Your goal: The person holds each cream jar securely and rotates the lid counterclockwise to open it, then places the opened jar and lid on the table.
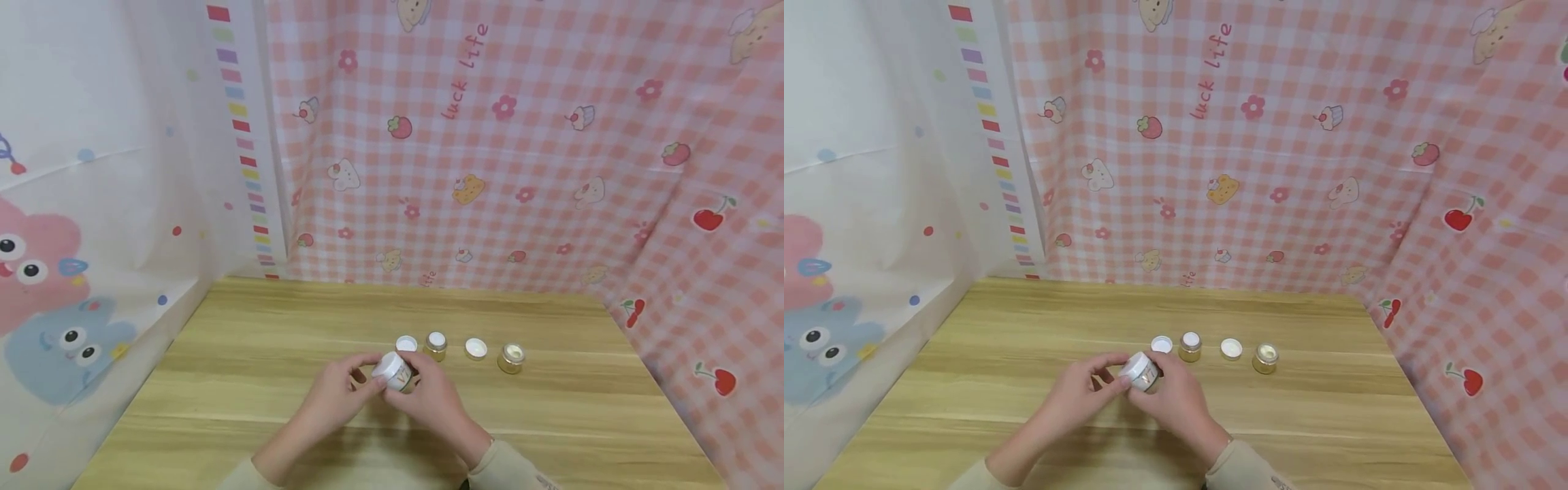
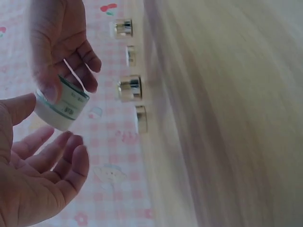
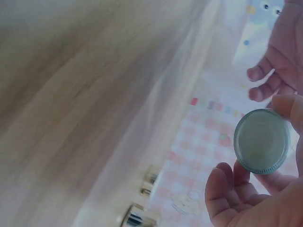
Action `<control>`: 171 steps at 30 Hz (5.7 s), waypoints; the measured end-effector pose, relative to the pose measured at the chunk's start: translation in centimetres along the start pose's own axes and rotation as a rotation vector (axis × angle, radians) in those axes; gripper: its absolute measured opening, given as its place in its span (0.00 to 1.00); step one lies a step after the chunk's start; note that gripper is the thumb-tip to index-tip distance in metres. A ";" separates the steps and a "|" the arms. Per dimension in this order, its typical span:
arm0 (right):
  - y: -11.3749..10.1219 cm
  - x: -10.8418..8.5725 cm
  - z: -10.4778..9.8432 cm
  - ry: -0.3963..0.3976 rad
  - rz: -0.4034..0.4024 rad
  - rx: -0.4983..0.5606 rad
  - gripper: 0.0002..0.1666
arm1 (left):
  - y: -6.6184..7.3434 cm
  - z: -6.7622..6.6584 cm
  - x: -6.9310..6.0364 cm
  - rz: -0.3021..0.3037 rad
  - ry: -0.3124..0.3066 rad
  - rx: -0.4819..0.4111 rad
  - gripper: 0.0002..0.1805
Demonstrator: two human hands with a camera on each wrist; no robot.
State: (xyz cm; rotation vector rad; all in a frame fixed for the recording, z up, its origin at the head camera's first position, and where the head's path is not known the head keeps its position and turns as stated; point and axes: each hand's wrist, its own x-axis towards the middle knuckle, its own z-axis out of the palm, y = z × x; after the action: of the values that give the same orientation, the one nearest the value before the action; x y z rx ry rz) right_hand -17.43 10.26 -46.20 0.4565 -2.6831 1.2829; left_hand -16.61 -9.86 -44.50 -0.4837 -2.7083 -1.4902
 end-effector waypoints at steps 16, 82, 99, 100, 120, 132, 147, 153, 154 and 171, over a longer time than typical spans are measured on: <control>-0.6 -4.0 -2.7 0.117 -0.200 0.060 0.35 | 2.5 2.2 -0.5 0.095 -0.017 -0.164 0.25; 0.3 -5.1 -3.1 0.244 -0.183 -0.018 0.37 | 2.2 2.8 -2.5 0.176 0.039 -0.029 0.34; 0.1 -5.2 -3.2 0.157 -0.073 -0.024 0.36 | 1.5 3.0 -2.9 0.238 0.071 -0.061 0.27; 0.1 -5.2 -3.2 0.159 -0.079 -0.029 0.36 | 1.4 3.1 -2.9 0.255 0.079 -0.052 0.26; 0.4 -5.1 -2.7 0.194 -0.149 -0.072 0.36 | 0.9 3.6 -2.9 0.294 0.117 0.011 0.26; 0.2 -5.0 -2.9 0.176 -0.154 -0.065 0.37 | 1.0 2.8 -2.8 0.314 0.093 0.040 0.30; 0.1 -5.0 -2.8 0.149 -0.131 -0.061 0.37 | 0.8 2.9 -2.6 0.420 0.099 0.086 0.24; 0.1 -5.0 -2.8 0.153 -0.151 -0.064 0.37 | 0.9 3.1 -2.8 0.383 0.109 0.091 0.24; 0.1 -5.0 -2.8 0.152 -0.152 -0.061 0.37 | 0.9 3.1 -2.8 0.377 0.108 0.091 0.24; -0.1 -5.2 -2.7 0.091 -0.078 -0.040 0.39 | 0.7 2.8 -3.0 0.376 0.109 0.127 0.29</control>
State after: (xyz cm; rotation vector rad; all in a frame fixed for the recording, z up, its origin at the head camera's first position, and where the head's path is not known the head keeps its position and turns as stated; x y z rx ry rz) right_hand -12.55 13.46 -45.71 0.4814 -2.5845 1.1974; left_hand -13.17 -8.00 -45.91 -0.8236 -2.4344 -1.2018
